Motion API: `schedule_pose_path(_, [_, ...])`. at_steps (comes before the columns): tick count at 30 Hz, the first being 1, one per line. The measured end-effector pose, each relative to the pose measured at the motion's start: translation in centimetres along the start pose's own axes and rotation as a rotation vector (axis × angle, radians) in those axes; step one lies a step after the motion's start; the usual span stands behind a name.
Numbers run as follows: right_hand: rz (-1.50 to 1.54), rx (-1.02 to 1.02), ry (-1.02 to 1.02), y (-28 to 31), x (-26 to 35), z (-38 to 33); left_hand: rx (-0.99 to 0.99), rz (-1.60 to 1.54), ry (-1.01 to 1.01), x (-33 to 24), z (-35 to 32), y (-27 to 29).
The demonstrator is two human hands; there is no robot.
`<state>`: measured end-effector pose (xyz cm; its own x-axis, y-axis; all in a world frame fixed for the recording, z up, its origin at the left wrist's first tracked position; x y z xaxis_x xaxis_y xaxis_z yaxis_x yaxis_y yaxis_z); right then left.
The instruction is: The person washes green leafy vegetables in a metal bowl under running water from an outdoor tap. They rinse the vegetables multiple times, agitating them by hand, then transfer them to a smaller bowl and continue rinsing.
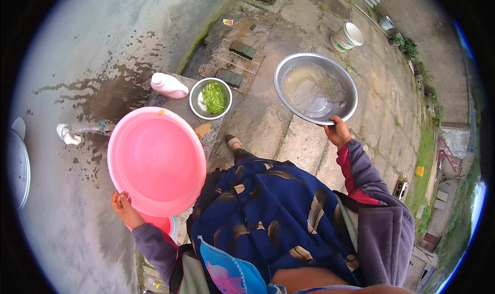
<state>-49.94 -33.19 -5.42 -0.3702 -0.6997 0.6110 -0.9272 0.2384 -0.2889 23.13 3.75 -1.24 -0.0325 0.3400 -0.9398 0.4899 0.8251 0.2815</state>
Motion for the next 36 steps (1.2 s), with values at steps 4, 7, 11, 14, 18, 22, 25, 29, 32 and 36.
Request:
schedule_pose_path(4, [0.065, -0.173, 0.023, 1.6, 2.1, 7.1, -0.067, 0.026, 0.065, 2.0, -1.6, 1.8])
schedule_pose_path(7, [-0.109, -0.307, 0.04, 1.1, 4.8, 12.8, -0.189, -0.02, 0.118, 3.5, -4.3, 3.2])
schedule_pose_path(11, [-0.369, -0.377, 0.092, -2.9, 10.3, 20.0, -0.235, 0.016, 0.19, 5.4, -8.0, 4.4])
schedule_pose_path(14, [-0.647, -0.554, 0.28, -7.9, 15.0, 24.1, -0.164, 0.029, 0.225, 6.0, -10.2, 4.2])
schedule_pose_path(18, [-1.486, -0.723, 0.574, -15.4, 21.4, 25.0, -0.214, 0.036, 0.197, 5.3, -12.7, 4.0])
schedule_pose_path(22, [-1.742, -0.675, 0.893, -21.0, 25.6, 22.3, -0.278, 0.051, 0.208, 5.4, -14.7, 4.2])
schedule_pose_path(25, [-1.824, -0.666, 0.957, -22.6, 28.2, 19.7, -0.294, 0.038, 0.204, 6.4, -15.5, 4.3])
schedule_pose_path(29, [-1.958, -0.737, 1.04, -22.1, 30.0, 17.3, -0.295, 0.107, 0.182, 7.4, -15.3, 4.0])
schedule_pose_path(32, [-1.674, -0.749, 1.137, -19.7, 30.6, 16.4, -0.303, 0.076, 0.231, 7.9, -14.6, 2.8])
schedule_pose_path(36, [-0.817, -0.365, 0.94, -15.6, 29.4, 17.0, -0.259, -0.112, 0.448, 9.1, -14.2, 0.1])
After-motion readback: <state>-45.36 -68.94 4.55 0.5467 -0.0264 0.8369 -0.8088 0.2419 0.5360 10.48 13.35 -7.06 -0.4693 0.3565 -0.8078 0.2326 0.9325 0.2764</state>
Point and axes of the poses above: each hand's wrist, its own z-axis towards the middle knuckle, its own y-axis out of the back of the hand, x = y × z, the point moved 6 cm from there along z, towards the middle knuckle, and after that the axes turned 5 degrees about x, right-handed, at the moved point
